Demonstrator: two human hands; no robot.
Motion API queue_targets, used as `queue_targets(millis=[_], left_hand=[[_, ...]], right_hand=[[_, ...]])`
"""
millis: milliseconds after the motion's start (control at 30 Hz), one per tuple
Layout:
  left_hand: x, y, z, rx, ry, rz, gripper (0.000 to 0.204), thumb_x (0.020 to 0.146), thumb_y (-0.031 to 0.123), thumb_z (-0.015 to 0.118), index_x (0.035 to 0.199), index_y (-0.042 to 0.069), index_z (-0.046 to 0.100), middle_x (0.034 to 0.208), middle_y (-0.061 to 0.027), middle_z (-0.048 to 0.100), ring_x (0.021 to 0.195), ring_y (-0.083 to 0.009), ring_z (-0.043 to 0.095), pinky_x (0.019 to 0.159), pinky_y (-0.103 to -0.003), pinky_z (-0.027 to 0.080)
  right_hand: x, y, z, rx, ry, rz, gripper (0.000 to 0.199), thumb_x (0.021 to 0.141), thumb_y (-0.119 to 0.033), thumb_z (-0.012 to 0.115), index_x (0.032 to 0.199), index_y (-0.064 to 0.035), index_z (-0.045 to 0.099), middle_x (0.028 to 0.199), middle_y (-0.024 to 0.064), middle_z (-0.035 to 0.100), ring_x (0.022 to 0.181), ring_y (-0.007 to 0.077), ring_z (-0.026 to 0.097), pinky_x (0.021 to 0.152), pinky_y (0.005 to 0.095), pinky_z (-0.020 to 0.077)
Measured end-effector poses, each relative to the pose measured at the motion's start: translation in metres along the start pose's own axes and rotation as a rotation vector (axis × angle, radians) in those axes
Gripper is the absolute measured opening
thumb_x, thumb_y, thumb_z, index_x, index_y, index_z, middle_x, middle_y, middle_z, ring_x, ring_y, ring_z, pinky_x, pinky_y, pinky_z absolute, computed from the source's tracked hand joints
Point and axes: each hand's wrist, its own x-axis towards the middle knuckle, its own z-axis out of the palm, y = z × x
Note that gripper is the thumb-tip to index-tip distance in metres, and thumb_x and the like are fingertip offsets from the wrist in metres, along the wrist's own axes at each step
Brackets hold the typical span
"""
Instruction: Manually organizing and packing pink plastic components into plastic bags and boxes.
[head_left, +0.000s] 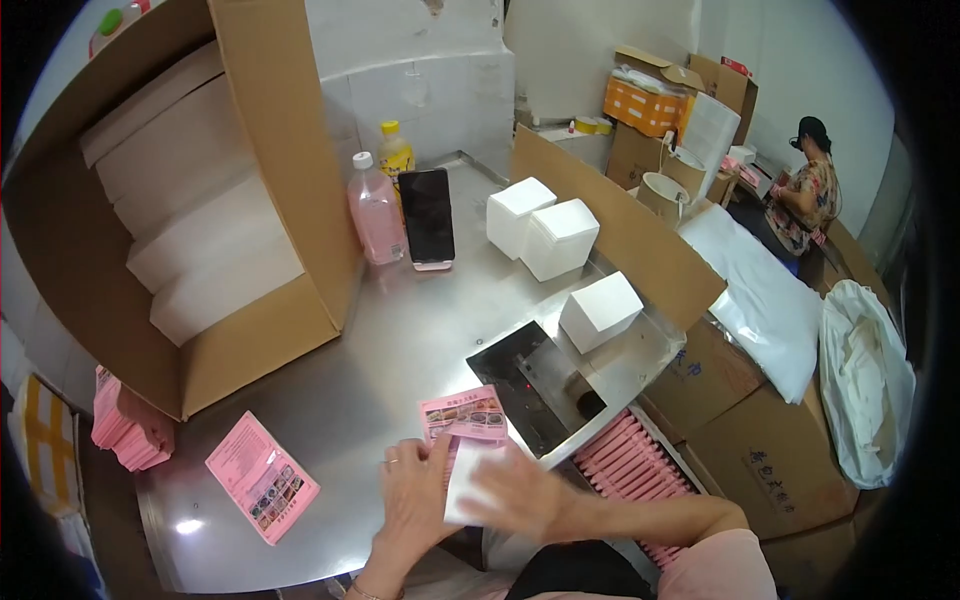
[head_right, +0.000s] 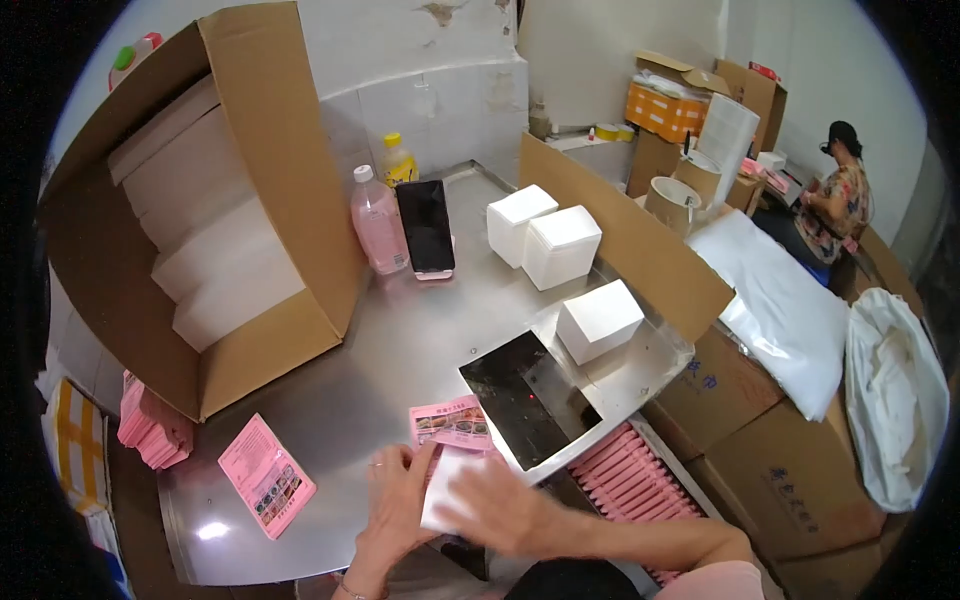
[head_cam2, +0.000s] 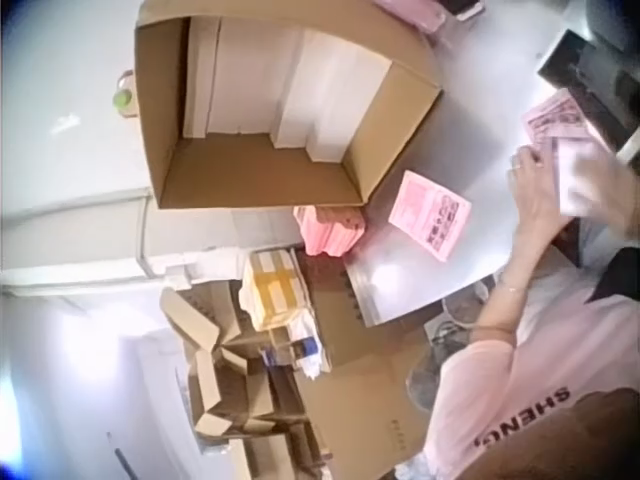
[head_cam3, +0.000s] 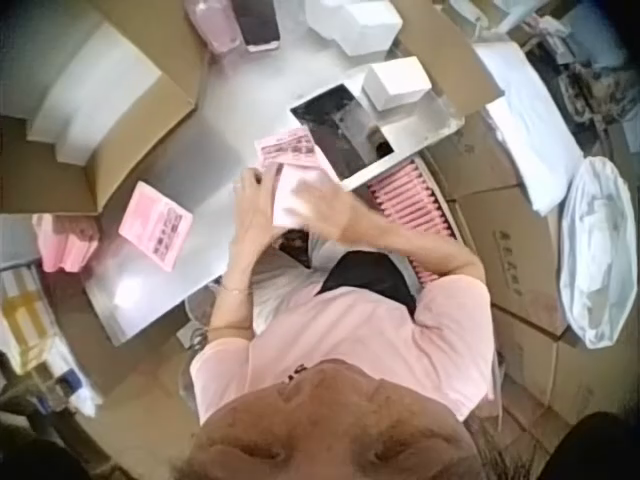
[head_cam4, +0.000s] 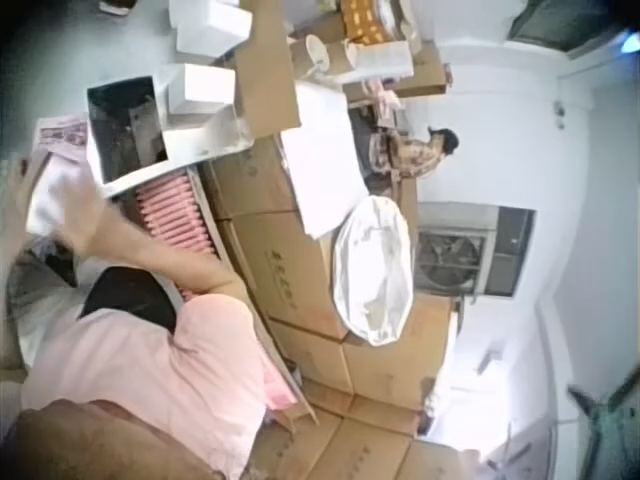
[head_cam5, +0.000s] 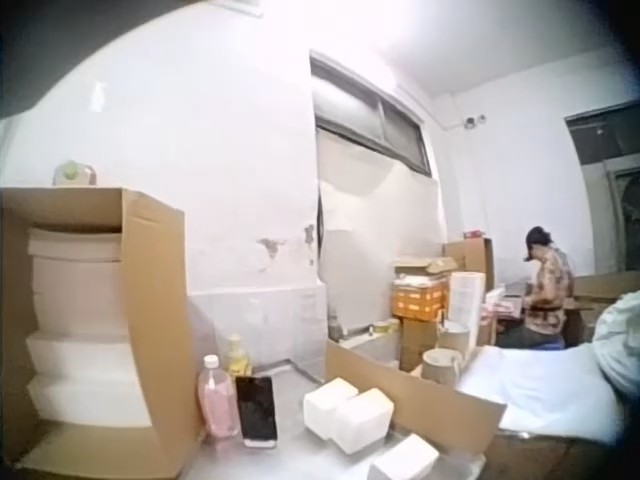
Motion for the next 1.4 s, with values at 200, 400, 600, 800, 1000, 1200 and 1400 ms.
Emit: queue_targets(millis=[200, 400, 600, 800, 1000, 1200, 1400], left_hand=[[0.001, 0.026, 0.014, 0.044, 0.025, 0.009, 0.080, 0.073, 0.022, 0.075, 0.144, 0.007, 0.041, 0.090, -0.0185, 0.052, 0.077, -0.0344, 0.054, 0.066, -0.044, 0.043], [-0.027, 0.001, -0.028, -0.100, -0.092, -0.090, 0.067, 0.079, 0.016, 0.074, 0.139, 0.003, 0.049, 0.092, -0.0134, 0.059, 0.081, -0.0326, 0.055, 0.070, -0.041, 0.047], [-0.059, -0.061, -0.060, 0.246, 0.375, -0.159, 0.019, 0.070, 0.009, 0.057, 0.088, 0.007, 0.057, 0.106, -0.0193, 0.054, 0.101, -0.0380, 0.052, 0.089, -0.050, 0.042], [-0.089, -0.120, -0.100, 0.612, 0.220, -0.526, 0.030, 0.075, 0.007, 0.056, 0.105, 0.006, 0.054, 0.106, -0.0166, 0.056, 0.106, -0.0368, 0.050, 0.097, -0.057, 0.035], [-0.054, -0.063, -0.094, 0.096, 0.317, -0.373, 0.011, 0.097, 0.004, 0.051, 0.106, 0.001, 0.058, 0.099, -0.0155, 0.058, 0.087, -0.0279, 0.060, 0.078, -0.035, 0.047], [-0.006, 0.008, 0.009, 0.114, 0.028, 0.027, 0.024, 0.081, 0.005, 0.067, 0.104, 0.005, 0.059, 0.094, -0.0151, 0.058, 0.087, -0.0343, 0.055, 0.080, -0.044, 0.042], [-0.006, 0.014, 0.024, -0.015, -0.001, 0.150, 0.047, 0.073, 0.013, 0.072, 0.116, 0.001, 0.058, 0.114, -0.0198, 0.054, 0.104, -0.0360, 0.053, 0.083, -0.046, 0.041]], right_hand=[[0.031, 0.052, 0.043, -0.192, -0.317, 0.347, 0.029, 0.084, -0.018, 0.059, 0.109, -0.0032, 0.064, 0.110, 0.0190, 0.063, 0.105, 0.0366, 0.060, 0.100, 0.0713, 0.0328], [-0.018, 0.115, 0.043, 0.080, -0.038, 0.878, 0.017, 0.087, -0.017, 0.058, 0.091, -0.0009, 0.061, 0.074, 0.0239, 0.065, 0.071, 0.0425, 0.065, 0.067, 0.0503, 0.0524], [0.007, 0.092, -0.025, -0.141, 0.198, 0.624, 0.018, 0.084, -0.014, 0.065, 0.098, -0.0039, 0.065, 0.082, 0.0150, 0.066, 0.079, 0.0345, 0.066, 0.069, 0.0455, 0.0492], [-0.020, 0.157, -0.053, -0.700, 0.216, 0.659, 0.016, 0.083, -0.011, 0.067, 0.098, -0.0058, 0.067, 0.087, 0.0086, 0.060, 0.090, 0.0271, 0.058, 0.083, 0.0417, 0.0417], [-0.019, 0.163, -0.045, -0.514, 0.332, 0.750, 0.010, 0.086, -0.012, 0.065, 0.087, -0.0031, 0.070, 0.087, 0.0103, 0.060, 0.086, 0.0281, 0.056, 0.075, 0.0416, 0.0434], [-0.034, 0.167, -0.052, -0.474, 0.296, 0.752, 0.017, 0.085, -0.008, 0.064, 0.101, -0.0033, 0.069, 0.089, 0.0125, 0.060, 0.088, 0.0298, 0.056, 0.077, 0.0421, 0.0444], [-0.009, 0.118, -0.011, -0.314, 0.388, 0.421, 0.041, 0.076, 0.004, 0.059, 0.117, -0.0012, 0.061, 0.112, 0.0166, 0.059, 0.102, 0.0363, 0.056, 0.089, 0.0453, 0.0453]])
